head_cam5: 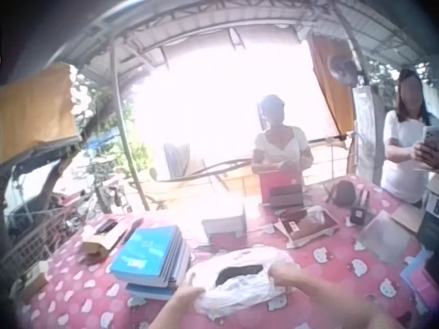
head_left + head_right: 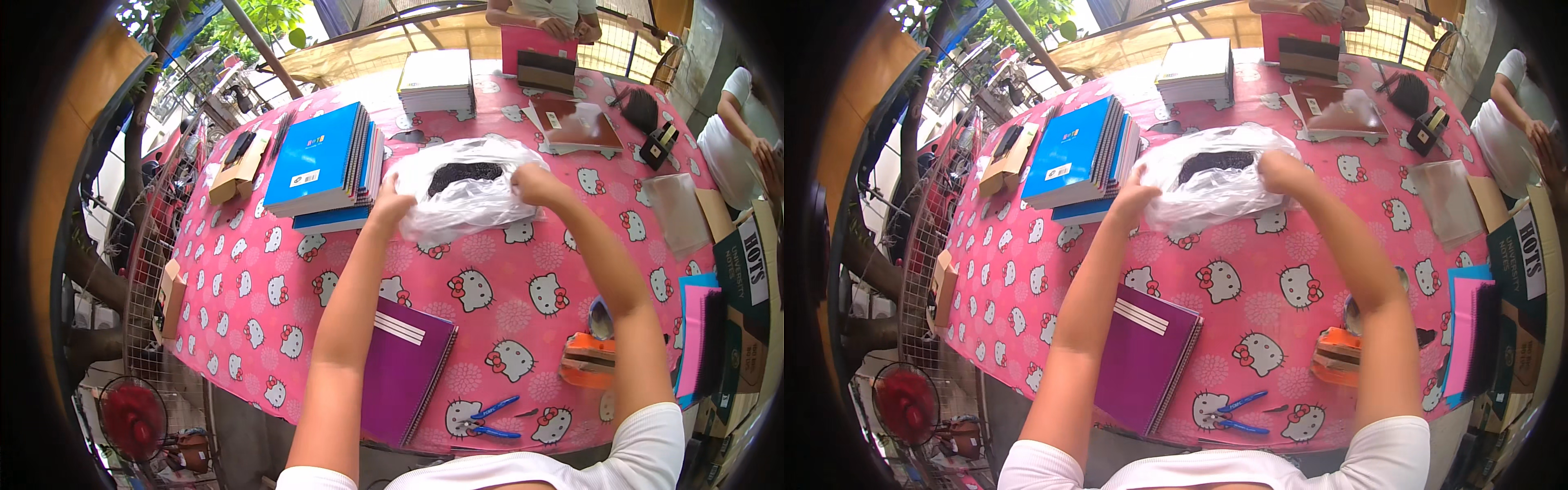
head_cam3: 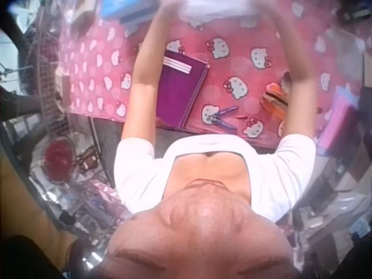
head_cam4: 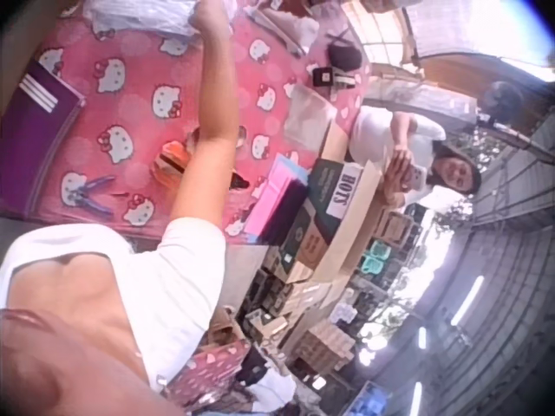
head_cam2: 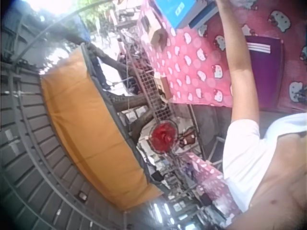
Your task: The person trims the excess spiral binding from several notebooks using a pair of snips, placing each finished notebook into a stack.
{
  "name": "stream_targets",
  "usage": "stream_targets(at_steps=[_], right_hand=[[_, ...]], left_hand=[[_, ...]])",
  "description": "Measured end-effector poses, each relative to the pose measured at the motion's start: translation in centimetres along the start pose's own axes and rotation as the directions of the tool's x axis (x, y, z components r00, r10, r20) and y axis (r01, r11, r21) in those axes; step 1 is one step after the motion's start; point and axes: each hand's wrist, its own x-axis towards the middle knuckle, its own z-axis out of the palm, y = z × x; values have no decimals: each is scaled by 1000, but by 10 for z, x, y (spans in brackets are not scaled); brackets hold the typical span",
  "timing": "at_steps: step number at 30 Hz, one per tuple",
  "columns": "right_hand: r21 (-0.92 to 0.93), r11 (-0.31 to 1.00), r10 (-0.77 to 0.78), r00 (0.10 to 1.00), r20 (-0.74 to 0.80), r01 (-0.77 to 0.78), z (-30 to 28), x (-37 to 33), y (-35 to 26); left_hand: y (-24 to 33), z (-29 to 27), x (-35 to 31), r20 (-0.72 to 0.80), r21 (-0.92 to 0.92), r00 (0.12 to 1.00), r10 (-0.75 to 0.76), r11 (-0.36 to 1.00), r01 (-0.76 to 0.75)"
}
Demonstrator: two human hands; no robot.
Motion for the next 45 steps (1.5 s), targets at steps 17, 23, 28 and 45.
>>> stream_targets(at_steps=[17,23,28,45], right_hand=[[-28,855,511,851,-117,-517,-3,48,30],[48,914,392,845,-363,-403,-31,55,49],[232,937,340,833,-437,-260,-70,37,56],[558,830,262,885,-385,-3,-86,15,54]], left_hand=[[9,91,76,-188,925,948,256,372,83],[33,32,93,-82,764,996,23,644,48],[95,28,89,-198,186,947,255,958,-219],[63,-19,71,-283,758,929,236,649,66]])
